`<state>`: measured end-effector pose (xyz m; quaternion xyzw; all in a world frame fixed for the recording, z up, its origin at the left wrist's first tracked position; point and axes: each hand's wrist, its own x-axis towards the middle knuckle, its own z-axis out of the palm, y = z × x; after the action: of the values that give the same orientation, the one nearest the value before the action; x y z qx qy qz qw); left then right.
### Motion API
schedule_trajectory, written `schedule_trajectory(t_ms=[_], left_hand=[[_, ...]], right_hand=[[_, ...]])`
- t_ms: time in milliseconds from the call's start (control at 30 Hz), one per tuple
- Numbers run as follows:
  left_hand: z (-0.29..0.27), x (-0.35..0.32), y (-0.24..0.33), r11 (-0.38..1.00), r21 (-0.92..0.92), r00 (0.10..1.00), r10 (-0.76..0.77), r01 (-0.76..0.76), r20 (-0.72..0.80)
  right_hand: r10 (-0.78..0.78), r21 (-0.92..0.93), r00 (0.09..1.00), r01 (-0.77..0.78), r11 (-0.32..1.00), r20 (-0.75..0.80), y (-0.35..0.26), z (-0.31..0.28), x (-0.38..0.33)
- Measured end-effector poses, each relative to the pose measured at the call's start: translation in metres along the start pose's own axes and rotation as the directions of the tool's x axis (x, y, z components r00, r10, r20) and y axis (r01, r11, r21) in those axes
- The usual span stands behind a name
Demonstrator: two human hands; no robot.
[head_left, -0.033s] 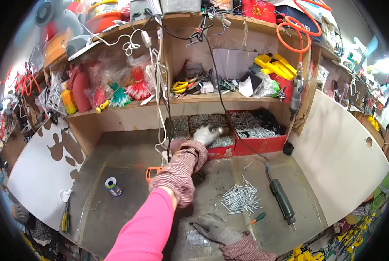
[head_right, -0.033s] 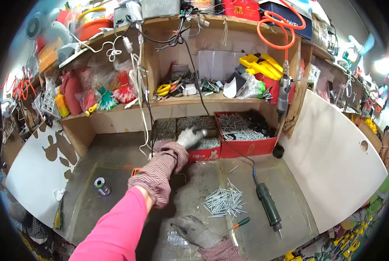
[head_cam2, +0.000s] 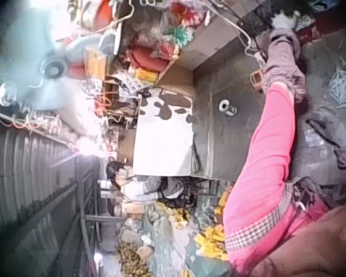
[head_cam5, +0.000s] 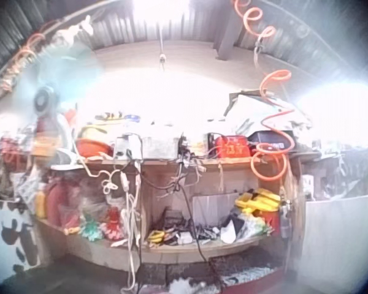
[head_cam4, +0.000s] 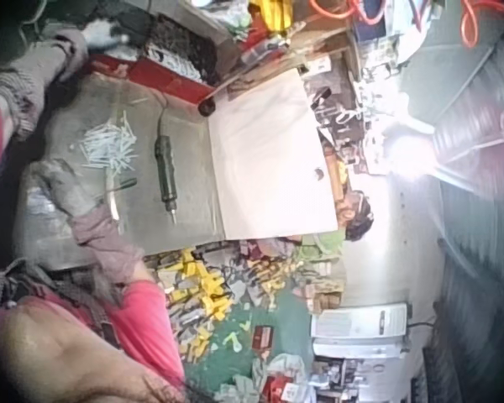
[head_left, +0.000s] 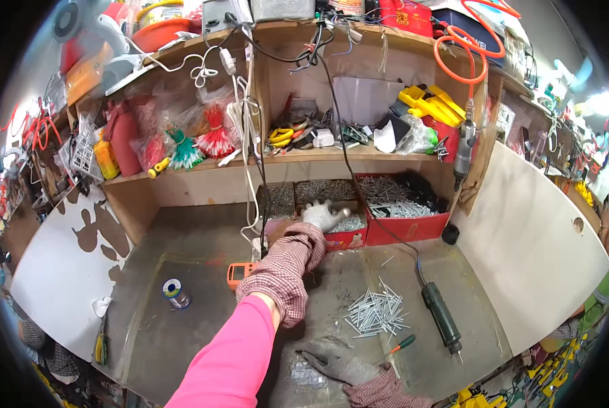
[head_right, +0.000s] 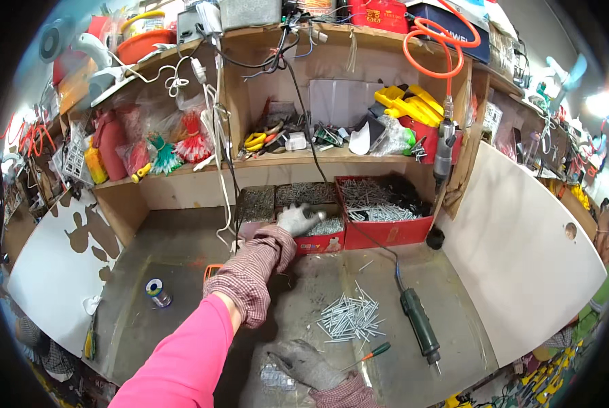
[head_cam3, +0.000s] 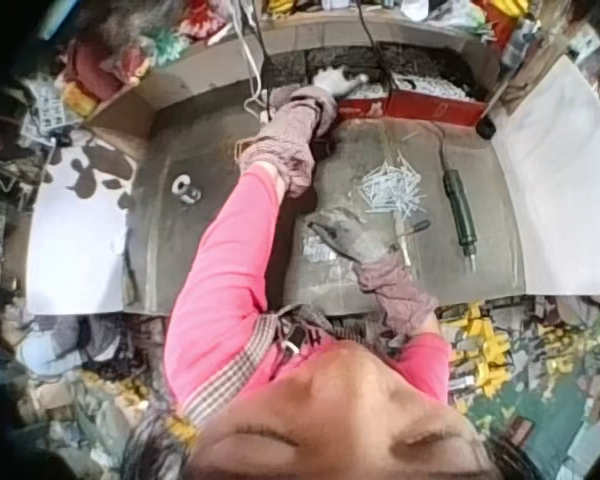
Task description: The person fastens a component to a metal plate using an electric screwdriver, sorts pins and small plastic parts on the workbench, and solders wires to electronic components using a soldering iron before twisting the wires by hand.
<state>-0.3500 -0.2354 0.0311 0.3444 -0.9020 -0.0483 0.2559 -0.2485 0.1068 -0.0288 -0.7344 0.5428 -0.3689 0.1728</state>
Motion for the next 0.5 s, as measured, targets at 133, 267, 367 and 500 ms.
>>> schedule_trajectory(t_ms=[133,267,367,500], left_hand=[[-0.025,-0.011,0.02,0.92,0.243,0.95,0.283,-0.309,0.134],[-0.065,-0.067,0.062,0.911,-0.105,0.911,0.379,-0.398,-0.163],[-0.142,-0.155,0.031,0.791,-0.35,0.852,0.379,-0.501,-0.362],[-0.179,-0.217,-0.121,0.82,-0.556,0.883,-0.157,-0.133,-0.442]], right_hand=[[0.055,0.025,0.998,-0.054,0.998,-0.043,-0.006,0.003,-0.002],[0.112,-0.024,0.991,-0.114,0.993,-0.079,-0.015,-0.021,0.001],[0.095,-0.028,0.993,-0.097,0.995,-0.064,-0.024,-0.018,0.012],[0.239,0.026,0.966,-0.237,0.971,-0.1,-0.025,-0.003,0.025]])
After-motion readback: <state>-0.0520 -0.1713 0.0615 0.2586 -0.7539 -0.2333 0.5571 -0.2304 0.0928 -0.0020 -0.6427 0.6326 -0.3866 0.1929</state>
